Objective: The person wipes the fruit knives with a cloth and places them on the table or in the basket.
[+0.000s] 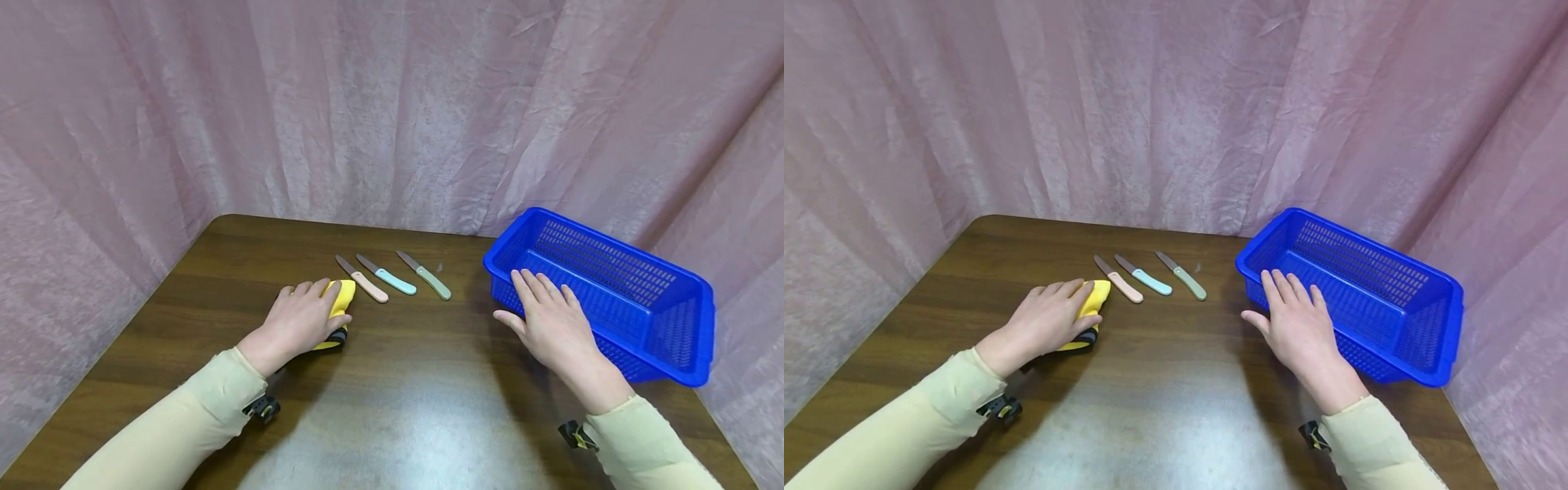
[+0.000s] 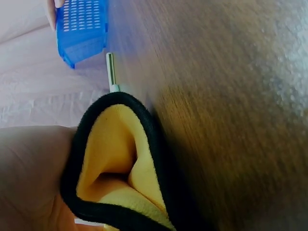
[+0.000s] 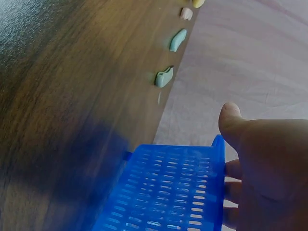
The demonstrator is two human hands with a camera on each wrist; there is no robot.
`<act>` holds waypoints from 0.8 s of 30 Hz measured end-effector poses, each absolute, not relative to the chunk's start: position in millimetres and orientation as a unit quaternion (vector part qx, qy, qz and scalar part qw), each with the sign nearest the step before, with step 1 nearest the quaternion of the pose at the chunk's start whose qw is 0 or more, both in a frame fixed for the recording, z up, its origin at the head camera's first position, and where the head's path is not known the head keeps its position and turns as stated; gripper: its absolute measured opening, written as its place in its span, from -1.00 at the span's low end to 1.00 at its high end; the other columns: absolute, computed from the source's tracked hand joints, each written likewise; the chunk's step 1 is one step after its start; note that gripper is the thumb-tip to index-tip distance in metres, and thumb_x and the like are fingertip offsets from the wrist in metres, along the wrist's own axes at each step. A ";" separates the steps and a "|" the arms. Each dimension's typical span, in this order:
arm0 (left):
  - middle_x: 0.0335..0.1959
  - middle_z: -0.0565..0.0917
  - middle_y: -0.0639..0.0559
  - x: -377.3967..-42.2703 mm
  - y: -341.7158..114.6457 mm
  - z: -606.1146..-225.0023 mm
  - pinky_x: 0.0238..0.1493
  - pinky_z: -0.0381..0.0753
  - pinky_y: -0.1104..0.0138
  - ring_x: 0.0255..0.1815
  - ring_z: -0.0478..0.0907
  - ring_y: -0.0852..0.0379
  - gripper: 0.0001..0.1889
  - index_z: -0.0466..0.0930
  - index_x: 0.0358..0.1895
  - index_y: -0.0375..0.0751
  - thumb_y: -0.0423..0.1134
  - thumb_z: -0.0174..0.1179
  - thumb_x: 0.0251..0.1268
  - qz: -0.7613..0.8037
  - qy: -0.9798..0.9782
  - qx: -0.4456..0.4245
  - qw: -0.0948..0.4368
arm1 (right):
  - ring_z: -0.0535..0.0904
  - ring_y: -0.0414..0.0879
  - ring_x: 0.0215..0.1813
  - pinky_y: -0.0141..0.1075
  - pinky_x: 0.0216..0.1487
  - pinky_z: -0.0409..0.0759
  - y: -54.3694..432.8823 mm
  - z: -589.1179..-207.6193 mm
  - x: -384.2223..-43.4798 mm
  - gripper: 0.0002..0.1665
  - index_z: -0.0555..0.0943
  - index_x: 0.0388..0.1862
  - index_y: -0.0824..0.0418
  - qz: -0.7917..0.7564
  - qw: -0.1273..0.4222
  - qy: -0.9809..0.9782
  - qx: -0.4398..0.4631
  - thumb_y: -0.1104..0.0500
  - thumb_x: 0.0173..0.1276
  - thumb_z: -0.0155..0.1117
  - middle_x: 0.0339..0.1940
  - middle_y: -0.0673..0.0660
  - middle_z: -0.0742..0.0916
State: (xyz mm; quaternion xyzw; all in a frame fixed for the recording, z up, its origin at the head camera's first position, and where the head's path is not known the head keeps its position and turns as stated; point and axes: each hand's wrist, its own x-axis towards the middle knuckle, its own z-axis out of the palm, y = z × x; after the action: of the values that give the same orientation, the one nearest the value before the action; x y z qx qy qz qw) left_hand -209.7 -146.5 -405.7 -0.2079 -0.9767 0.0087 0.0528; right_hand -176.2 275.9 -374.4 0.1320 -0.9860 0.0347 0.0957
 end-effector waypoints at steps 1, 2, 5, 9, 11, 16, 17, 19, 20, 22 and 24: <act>0.46 0.59 -0.29 -210.0 -146.5 -406.4 0.26 0.58 -0.28 0.36 0.60 -0.38 -0.27 0.49 0.58 -0.25 0.21 0.24 0.64 0.009 -0.977 -0.208 0.053 | 0.26 0.46 0.69 0.45 0.60 0.12 276.2 -375.3 -176.7 -0.04 0.29 0.75 0.35 0.036 0.095 -0.986 0.131 -0.26 0.69 0.21 0.66 0.47 0.42; 0.45 0.60 -0.29 -210.4 -146.7 -407.2 0.25 0.59 -0.28 0.35 0.61 -0.38 -0.28 0.50 0.57 -0.25 0.21 0.25 0.63 0.010 -0.977 -0.208 0.054 | 0.26 0.46 0.68 0.45 0.60 0.12 276.5 -376.2 -177.4 -0.04 0.28 0.75 0.35 0.038 0.094 -0.986 0.130 -0.25 0.69 0.22 0.66 0.48 0.42; 0.46 0.59 -0.29 -212.2 -147.1 -408.9 0.25 0.59 -0.28 0.35 0.61 -0.38 -0.28 0.50 0.57 -0.23 0.21 0.26 0.62 0.011 -0.977 -0.208 0.050 | 0.27 0.47 0.67 0.46 0.61 0.10 277.2 -378.2 -179.0 -0.02 0.25 0.77 0.35 0.044 0.092 -0.986 0.129 -0.25 0.69 0.21 0.66 0.49 0.41; 0.49 0.56 -0.32 -214.4 -148.1 -409.5 0.26 0.58 -0.28 0.37 0.59 -0.39 -0.28 0.50 0.58 -0.21 0.22 0.26 0.62 0.016 -0.978 -0.206 0.040 | 0.30 0.47 0.65 0.47 0.60 0.09 277.5 -380.6 -181.3 -0.02 0.23 0.78 0.34 0.059 0.096 -0.985 0.132 -0.26 0.71 0.19 0.66 0.49 0.42; 0.50 0.54 -0.33 -214.5 -148.5 -409.0 0.27 0.57 -0.29 0.38 0.59 -0.40 -0.28 0.50 0.58 -0.20 0.22 0.26 0.62 0.018 -0.978 -0.205 0.036 | 0.32 0.46 0.64 0.49 0.58 0.09 277.6 -381.7 -181.9 -0.03 0.24 0.77 0.34 0.068 0.103 -0.983 0.136 -0.25 0.70 0.21 0.64 0.48 0.44; 0.52 0.52 -0.35 -215.6 -148.9 -408.7 0.29 0.55 -0.30 0.40 0.56 -0.42 -0.28 0.49 0.59 -0.19 0.22 0.26 0.62 0.018 -0.978 -0.204 0.027 | 0.36 0.46 0.61 0.51 0.56 0.09 279.2 -383.0 -182.8 -0.06 0.28 0.76 0.33 0.088 0.112 -0.980 0.141 -0.22 0.69 0.25 0.62 0.47 0.48; 0.52 0.51 -0.35 -215.8 -148.7 -408.5 0.29 0.55 -0.31 0.40 0.56 -0.42 -0.28 0.49 0.60 -0.18 0.21 0.26 0.62 0.017 -0.978 -0.204 0.024 | 0.37 0.46 0.60 0.51 0.56 0.08 279.9 -383.1 -183.0 -0.06 0.29 0.75 0.33 0.091 0.112 -0.979 0.141 -0.22 0.68 0.26 0.61 0.46 0.48; 0.54 0.50 -0.35 -216.0 -148.6 -408.3 0.31 0.54 -0.31 0.42 0.55 -0.42 -0.27 0.47 0.61 -0.18 0.21 0.26 0.62 0.016 -0.979 -0.204 0.017 | 0.38 0.46 0.60 0.52 0.56 0.07 281.2 -383.3 -183.4 -0.06 0.29 0.75 0.32 0.098 0.109 -0.979 0.142 -0.22 0.68 0.26 0.61 0.46 0.49; 0.54 0.49 -0.35 -216.0 -148.6 -408.1 0.31 0.53 -0.31 0.42 0.54 -0.42 -0.27 0.47 0.62 -0.18 0.21 0.26 0.63 0.016 -0.979 -0.204 0.013 | 0.38 0.46 0.60 0.52 0.57 0.06 282.0 -383.5 -183.7 -0.06 0.29 0.75 0.32 0.100 0.108 -0.979 0.143 -0.22 0.69 0.26 0.61 0.46 0.49; 0.55 0.48 -0.35 -216.0 -148.7 -408.1 0.31 0.53 -0.32 0.43 0.54 -0.42 -0.27 0.46 0.63 -0.17 0.20 0.26 0.63 0.015 -0.979 -0.203 0.009 | 0.38 0.45 0.60 0.51 0.57 0.05 283.4 -384.1 -184.5 -0.07 0.29 0.75 0.32 0.101 0.107 -0.978 0.146 -0.22 0.69 0.25 0.61 0.45 0.49; 0.56 0.48 -0.35 -215.9 -149.1 -408.4 0.32 0.53 -0.31 0.42 0.54 -0.42 -0.27 0.46 0.63 -0.17 0.20 0.27 0.62 0.015 -0.979 -0.203 0.007 | 0.39 0.45 0.59 0.50 0.58 0.06 284.2 -384.7 -185.0 -0.08 0.30 0.75 0.31 0.101 0.107 -0.978 0.149 -0.22 0.70 0.24 0.61 0.44 0.50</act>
State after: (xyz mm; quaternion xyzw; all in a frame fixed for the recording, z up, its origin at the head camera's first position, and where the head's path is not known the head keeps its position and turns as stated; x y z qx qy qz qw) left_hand -215.9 -149.1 -408.4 -0.2033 -0.9790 0.0146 0.0073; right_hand -185.0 284.2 -384.7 0.1485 -0.9779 0.1012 0.1066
